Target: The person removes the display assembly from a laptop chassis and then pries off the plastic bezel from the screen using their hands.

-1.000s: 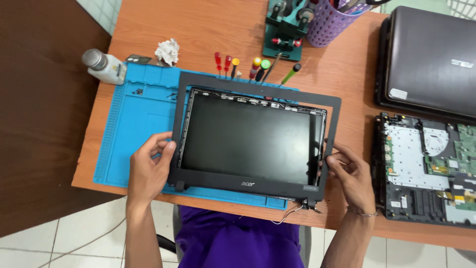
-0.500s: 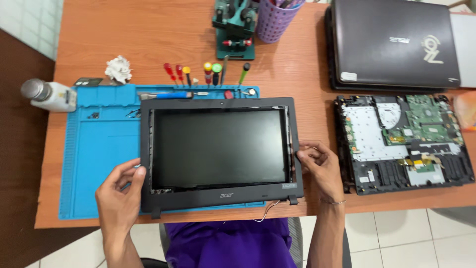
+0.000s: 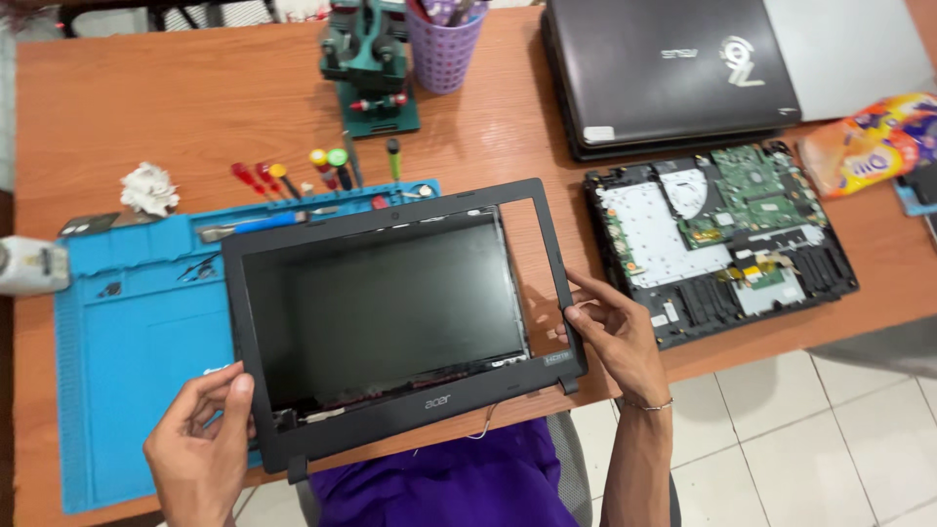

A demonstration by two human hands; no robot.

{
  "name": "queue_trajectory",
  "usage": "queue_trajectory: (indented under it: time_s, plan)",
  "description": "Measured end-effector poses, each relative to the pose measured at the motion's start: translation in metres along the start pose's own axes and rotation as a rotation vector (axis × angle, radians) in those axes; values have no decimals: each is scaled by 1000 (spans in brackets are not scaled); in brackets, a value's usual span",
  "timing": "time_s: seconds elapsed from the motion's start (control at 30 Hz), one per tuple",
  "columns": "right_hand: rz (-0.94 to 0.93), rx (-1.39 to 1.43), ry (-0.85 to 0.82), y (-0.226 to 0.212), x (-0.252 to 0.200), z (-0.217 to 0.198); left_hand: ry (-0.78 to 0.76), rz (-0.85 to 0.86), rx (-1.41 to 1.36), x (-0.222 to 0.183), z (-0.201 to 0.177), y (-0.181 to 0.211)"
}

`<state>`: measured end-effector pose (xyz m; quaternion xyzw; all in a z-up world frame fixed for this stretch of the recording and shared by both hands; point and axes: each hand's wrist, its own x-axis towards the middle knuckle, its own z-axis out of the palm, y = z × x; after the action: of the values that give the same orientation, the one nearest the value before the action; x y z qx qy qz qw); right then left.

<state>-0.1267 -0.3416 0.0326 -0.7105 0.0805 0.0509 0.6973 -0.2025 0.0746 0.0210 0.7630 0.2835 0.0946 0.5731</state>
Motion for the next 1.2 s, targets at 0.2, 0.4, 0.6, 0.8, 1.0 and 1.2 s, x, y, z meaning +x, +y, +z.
queue_trajectory:
  time_s: [0.2, 0.4, 0.6, 0.8, 1.0, 1.2]
  plan:
    - [-17, -18, 135, -13, -8, -29, -105, 20, 39, 5, 21, 3]
    - [-55, -33, 229, -24, -8, -77, -244, 78, -39, 7, 70, 12]
    - [-98, -67, 295, -24, 0, -140, -401, 95, -60, 3, 138, 27]
    - [-200, -135, 347, -19, 12, -212, -486, 61, -91, -16, 205, 42]
    - [-122, -155, 433, -18, 31, -278, -662, -7, -126, -38, 263, 58]
    - [-45, -276, 513, -28, 50, -325, -783, -96, -163, -53, 309, 85]
